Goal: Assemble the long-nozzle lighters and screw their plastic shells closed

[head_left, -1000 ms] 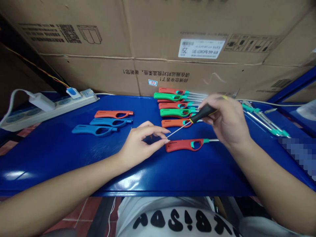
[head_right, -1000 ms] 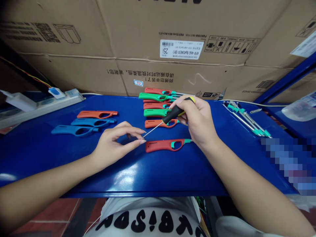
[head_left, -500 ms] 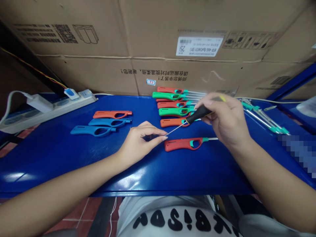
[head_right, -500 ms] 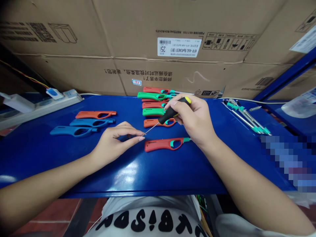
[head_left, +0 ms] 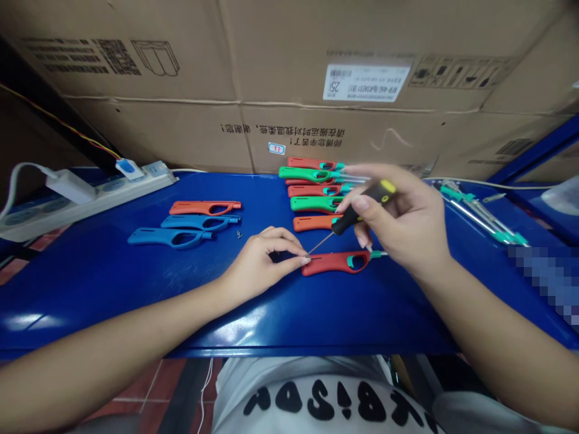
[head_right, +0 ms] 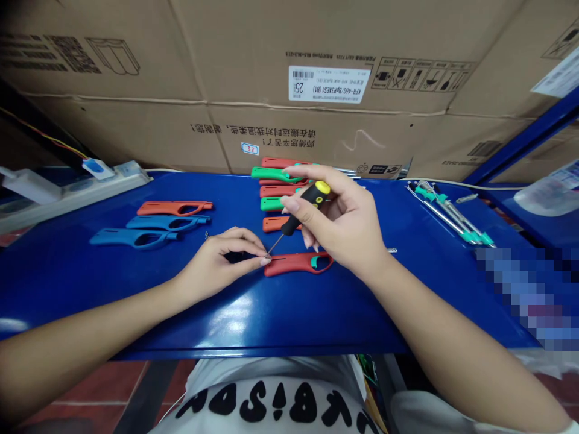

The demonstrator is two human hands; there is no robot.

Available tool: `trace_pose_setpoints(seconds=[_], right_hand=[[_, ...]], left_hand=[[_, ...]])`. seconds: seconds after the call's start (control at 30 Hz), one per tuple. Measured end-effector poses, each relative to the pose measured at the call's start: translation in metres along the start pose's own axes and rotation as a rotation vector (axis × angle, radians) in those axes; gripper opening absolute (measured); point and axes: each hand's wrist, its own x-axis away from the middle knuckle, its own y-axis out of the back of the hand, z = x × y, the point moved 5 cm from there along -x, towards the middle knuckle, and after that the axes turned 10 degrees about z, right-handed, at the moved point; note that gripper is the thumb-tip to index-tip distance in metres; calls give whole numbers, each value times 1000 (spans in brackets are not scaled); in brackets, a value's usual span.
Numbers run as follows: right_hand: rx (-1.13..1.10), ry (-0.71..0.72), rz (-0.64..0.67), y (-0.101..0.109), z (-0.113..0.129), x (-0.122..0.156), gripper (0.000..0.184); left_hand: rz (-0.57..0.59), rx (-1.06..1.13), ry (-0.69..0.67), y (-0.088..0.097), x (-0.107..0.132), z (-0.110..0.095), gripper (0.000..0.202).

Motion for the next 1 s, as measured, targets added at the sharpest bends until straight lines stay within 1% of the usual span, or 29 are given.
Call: trace_pose_setpoints(seconds=[0.07,0.13,0.23,0.3,0.37,0.47,0.53,0.63,0.7,0.77,0.93,1.0], right_hand=[[-5,37,29,-2,-1,1,34],[15,61,113,-4,-2,2,38],[62,86,273,-8,-2,6,51],[98,89,311,-10,-2,8,57],[135,119,279,-12,-2,9,59],[208,234,185,-15,1,11,56],[248,279,172,-18,2,13,55],[250,242,256,-24,0,14,63],[249,214,273,-25,0,14,65],[253,207,236,-25,1,14,64],[232,166,161,-24,-4,12,62],[226,160,156,-23,-6,11,61]], left_hand=[[25,10,9,-3,0,-1,1],[42,17,8,-5,1,-1,1],[57,19,8,-7,2,-1,2],[67,17,7,-8,2,0,2],[72,22,-2,-9,3,-1,2],[81,33,-37,-11,4,-3,4],[85,28,-63,-12,5,-5,4],[76,13,-75,-13,5,-6,4],[73,10,-75,-12,5,-5,3],[80,2,-72,-11,4,-4,7],[109,-121,-38,-8,3,0,38],[128,-176,-33,-9,4,1,40]])
